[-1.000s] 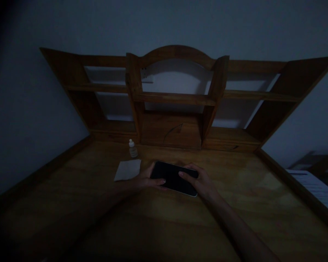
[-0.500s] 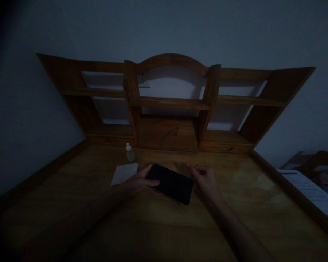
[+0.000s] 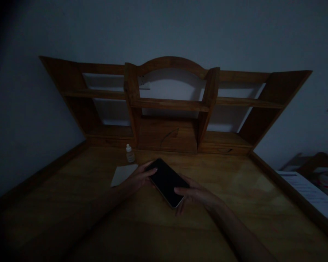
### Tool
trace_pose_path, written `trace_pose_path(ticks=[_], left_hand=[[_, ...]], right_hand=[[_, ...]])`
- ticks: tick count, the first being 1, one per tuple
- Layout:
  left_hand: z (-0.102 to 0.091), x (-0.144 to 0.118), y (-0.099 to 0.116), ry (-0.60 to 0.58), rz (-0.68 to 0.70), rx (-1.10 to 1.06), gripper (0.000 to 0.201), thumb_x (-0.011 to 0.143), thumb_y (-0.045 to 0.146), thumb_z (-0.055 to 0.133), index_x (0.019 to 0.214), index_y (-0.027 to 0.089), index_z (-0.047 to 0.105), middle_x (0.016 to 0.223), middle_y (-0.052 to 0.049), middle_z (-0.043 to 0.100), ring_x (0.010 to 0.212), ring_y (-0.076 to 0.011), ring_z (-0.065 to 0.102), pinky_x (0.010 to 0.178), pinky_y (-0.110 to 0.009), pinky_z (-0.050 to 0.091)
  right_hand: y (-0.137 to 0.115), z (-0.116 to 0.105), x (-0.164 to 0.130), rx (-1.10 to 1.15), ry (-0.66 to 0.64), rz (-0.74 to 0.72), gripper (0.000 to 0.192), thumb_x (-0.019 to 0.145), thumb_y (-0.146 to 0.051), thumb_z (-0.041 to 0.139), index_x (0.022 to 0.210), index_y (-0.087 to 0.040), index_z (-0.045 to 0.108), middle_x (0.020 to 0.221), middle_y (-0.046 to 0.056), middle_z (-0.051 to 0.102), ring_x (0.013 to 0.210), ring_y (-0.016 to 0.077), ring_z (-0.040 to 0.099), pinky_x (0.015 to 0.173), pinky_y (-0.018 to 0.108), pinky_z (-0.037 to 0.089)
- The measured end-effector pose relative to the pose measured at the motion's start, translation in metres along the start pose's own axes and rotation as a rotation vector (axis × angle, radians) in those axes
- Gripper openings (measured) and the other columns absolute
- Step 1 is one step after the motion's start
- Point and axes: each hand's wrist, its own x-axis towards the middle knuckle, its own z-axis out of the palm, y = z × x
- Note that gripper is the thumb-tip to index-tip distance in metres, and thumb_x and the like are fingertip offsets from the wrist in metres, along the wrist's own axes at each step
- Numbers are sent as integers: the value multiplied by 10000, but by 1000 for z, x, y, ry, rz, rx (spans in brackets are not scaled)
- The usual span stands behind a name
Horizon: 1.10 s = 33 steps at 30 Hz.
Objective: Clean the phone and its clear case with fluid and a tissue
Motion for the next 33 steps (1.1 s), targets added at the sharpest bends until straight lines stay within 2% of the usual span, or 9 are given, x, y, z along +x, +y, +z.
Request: trace_pose_path(ticks=[4,8,11,16,19,23,26,30,33], left_hand=[[-6,7,-6,69,-44,-82,604,769,357,763,1297,152,553,880,-65,676,648,-164,655,582,-296,558],[-11,10,-11,69,-25,-140,570,778,344,757,1285,157,576,855,-60,682,615,-151,645,618,-304,552],[-12,9,-11,65,-27,-141,551,781,330,755,1278,165,583,888,-64,690,654,-156,657,661,-312,557],[-12,10,-10,129,-31,-112,571,753,320,782,1267,170,582,998,-88,690,765,-187,677,636,-290,557],[-12,10,-9,129,-17,-98,586,761,339,774,1285,171,573,1030,-99,684,775,-185,671,636,-290,560],[-10,5,-2,111,31,-59,582,762,367,769,1278,177,575,1132,-115,661,896,-219,667,699,-319,575],[-6,-1,6,122,76,35,605,750,389,773,1283,190,568,1140,-105,654,934,-239,660,656,-299,572],[1,-5,7,115,90,73,627,741,395,777,1300,222,553,1163,-88,648,950,-254,666,621,-294,573],[5,-5,2,117,42,4,638,744,389,776,1312,226,535,1157,-91,652,914,-251,678,615,-310,576]], right_hand=[[7,-4,1,64,-135,-71,971,705,-385,845,1491,-184,311,904,92,750,775,268,754,701,368,597],[8,-4,2,3,-144,-157,849,742,-285,833,1450,-166,380,943,103,757,828,256,754,738,362,603],[5,1,2,-27,-133,-150,854,745,-264,831,1459,-175,371,941,95,763,824,249,753,739,363,605],[2,8,2,-53,-89,-186,1057,758,-228,820,1554,-219,124,956,85,753,791,228,741,733,373,600],[4,10,3,-38,-73,-218,1113,744,-209,829,1562,-239,75,964,82,745,766,228,735,713,376,598],[5,12,3,-42,-62,-216,1097,743,-186,827,1557,-297,101,1028,75,723,791,228,725,731,395,594],[7,10,5,-64,-40,-194,1052,741,-207,829,1544,-334,161,1106,68,705,780,217,716,723,386,589],[12,0,11,-110,117,-174,662,816,-330,762,1409,-244,481,1145,79,705,864,223,706,735,335,568],[15,-7,15,-75,134,-157,535,846,-397,718,1313,-174,581,1138,108,715,939,240,705,748,314,562]])
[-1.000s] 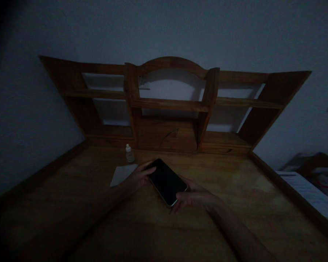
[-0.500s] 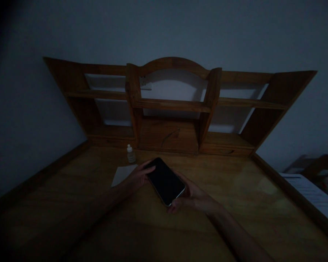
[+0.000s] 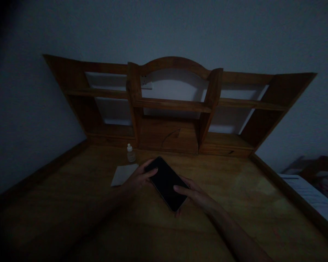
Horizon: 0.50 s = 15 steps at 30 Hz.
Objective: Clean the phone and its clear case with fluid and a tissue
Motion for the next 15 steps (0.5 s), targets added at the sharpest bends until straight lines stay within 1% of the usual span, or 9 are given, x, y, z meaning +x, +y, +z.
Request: trace_pose_path(ticks=[1,3,5,7,9,11,13,15], left_hand=[[1,0,-1,4,-15,-24,634,749,387,773,1311,221,532,1143,-94,657,899,-248,681,623,-320,579],[1,1,-2,20,-36,-68,610,754,379,769,1292,207,539,1116,-96,663,871,-237,683,648,-339,582],[0,3,-2,44,-41,-102,584,754,369,767,1270,198,553,1102,-93,665,839,-220,680,660,-341,577],[-2,4,-1,66,-35,-121,573,747,355,771,1258,203,561,1087,-79,665,801,-199,673,663,-332,568],[-3,5,-1,84,-49,-118,552,742,363,769,1239,222,573,1033,-54,669,762,-188,662,647,-327,554],[-5,5,-1,109,-53,-119,467,753,399,751,1165,230,612,973,-30,669,775,-187,651,648,-312,534],[-7,5,0,143,-15,-96,363,770,441,726,1050,219,663,950,-23,673,840,-192,640,680,-286,508],[-9,5,2,169,50,-10,309,782,456,709,952,199,707,969,-35,689,925,-202,626,746,-269,480]], right_hand=[[1,-2,0,37,-16,5,535,853,-413,704,1308,-160,582,1101,117,728,913,244,716,726,316,568],[3,-4,1,147,-71,18,528,868,-477,659,1255,-122,610,950,128,758,785,253,739,650,337,583],[5,-7,1,267,-140,53,555,886,-576,575,1102,-73,667,770,136,754,647,268,737,582,360,585],[6,-9,2,340,-178,103,606,904,-628,496,1006,-59,680,692,146,744,586,281,731,546,366,581],[7,-10,2,345,-166,143,578,919,-599,487,1023,-61,669,708,158,753,585,292,737,525,357,578],[6,-10,2,318,-151,170,538,914,-561,514,1055,-61,657,719,167,758,588,302,741,512,354,578],[5,-8,1,282,-164,198,551,915,-553,508,1082,-46,646,715,187,756,612,313,747,533,359,583],[3,-5,-1,250,-198,220,591,922,-551,486,1183,-35,607,727,197,757,641,326,752,549,374,586]])
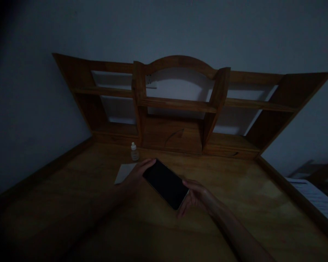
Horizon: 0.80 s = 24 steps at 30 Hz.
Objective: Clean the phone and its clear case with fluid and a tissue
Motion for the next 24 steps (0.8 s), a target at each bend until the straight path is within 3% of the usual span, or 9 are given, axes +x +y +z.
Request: trace_pose_path(ticks=[4,13,18,24], left_hand=[[-5,2,2,-31,66,150,286,810,446,680,920,194,757,1031,-63,715,1021,-231,609,857,-274,430],[-6,3,-6,52,58,87,229,758,390,733,884,200,753,947,-32,716,989,-233,603,825,-274,422],[-4,2,-8,42,-10,-33,274,751,401,752,931,194,745,1025,-59,714,1035,-232,606,872,-289,435],[-4,4,-5,-155,-195,-400,334,883,433,620,1073,161,659,1082,-77,697,957,-204,648,859,-322,501]], right_hand=[[1,2,-3,-23,-33,15,644,925,-533,488,1354,-52,497,775,187,767,702,345,757,547,384,580],[1,0,-6,-17,-65,-24,553,907,-544,541,1221,-89,571,751,158,762,679,320,756,559,354,569],[-4,7,-12,-71,-115,-80,407,839,-400,708,1126,-137,589,810,107,753,674,261,753,603,333,574],[-13,18,-16,-183,-2,-181,358,816,-283,756,1102,-129,604,859,97,746,761,241,751,692,350,596]])
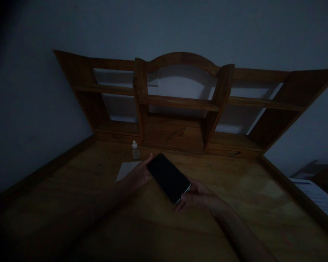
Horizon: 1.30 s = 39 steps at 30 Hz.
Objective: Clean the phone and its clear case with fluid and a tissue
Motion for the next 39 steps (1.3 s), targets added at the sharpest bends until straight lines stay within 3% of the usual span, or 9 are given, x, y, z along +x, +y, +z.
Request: trace_pose_path(ticks=[3,7,10,18,27,31,33,35,39], left_hand=[[-1,2,3,21,-20,-103,244,926,334,567,1096,169,622,1080,-79,694,925,-178,665,879,-322,507],[-6,4,3,28,-44,-146,219,956,294,509,1109,166,599,1076,-90,691,926,-187,673,906,-351,496],[-10,5,2,30,-49,-150,224,960,306,503,1102,159,594,1079,-97,689,946,-197,672,943,-370,483],[-14,9,-1,26,-89,-148,247,939,306,541,1100,130,608,1103,-120,690,984,-210,676,974,-376,484],[-3,2,1,37,-64,-99,332,937,367,554,1137,109,615,1174,-148,674,1022,-225,664,975,-377,483],[-1,2,-1,46,16,-65,289,923,350,589,1108,130,618,1154,-129,683,1035,-233,661,939,-375,508],[-2,3,-4,74,32,-41,253,913,341,606,1059,136,635,1127,-119,692,1001,-215,670,911,-349,522],[-4,4,-7,102,41,-11,245,895,341,632,1020,130,647,1113,-122,696,972,-202,676,889,-325,530],[-1,3,-7,134,63,87,256,866,350,668,983,122,658,1039,-112,710,858,-176,681,786,-286,540]], right_hand=[[0,3,4,-46,64,-36,528,778,-247,801,1236,-152,558,837,67,750,745,220,751,666,312,601],[6,7,10,-54,116,-36,1004,714,-194,854,1518,-218,253,776,29,756,678,213,751,610,302,613],[11,8,13,-50,131,-62,1137,707,-177,859,1561,-237,111,756,16,756,646,205,746,603,307,621],[12,13,14,-33,151,-110,1210,674,-170,880,1569,-249,69,766,1,739,570,190,722,534,269,606],[17,18,18,-17,157,-153,1148,671,-149,873,1546,-368,162,1184,104,685,583,187,724,531,326,625],[16,17,19,-15,137,-108,1266,658,-192,895,1565,-310,19,949,58,745,620,209,731,566,329,621],[14,16,18,-7,110,-62,1152,725,-271,856,1566,-224,71,821,49,751,650,232,742,596,331,614],[14,14,19,40,84,-14,908,826,-382,757,1526,-162,223,827,86,757,687,250,754,620,339,609],[20,6,22,86,72,64,507,935,-505,566,1242,-103,548,815,140,764,658,259,756,587,341,605]])
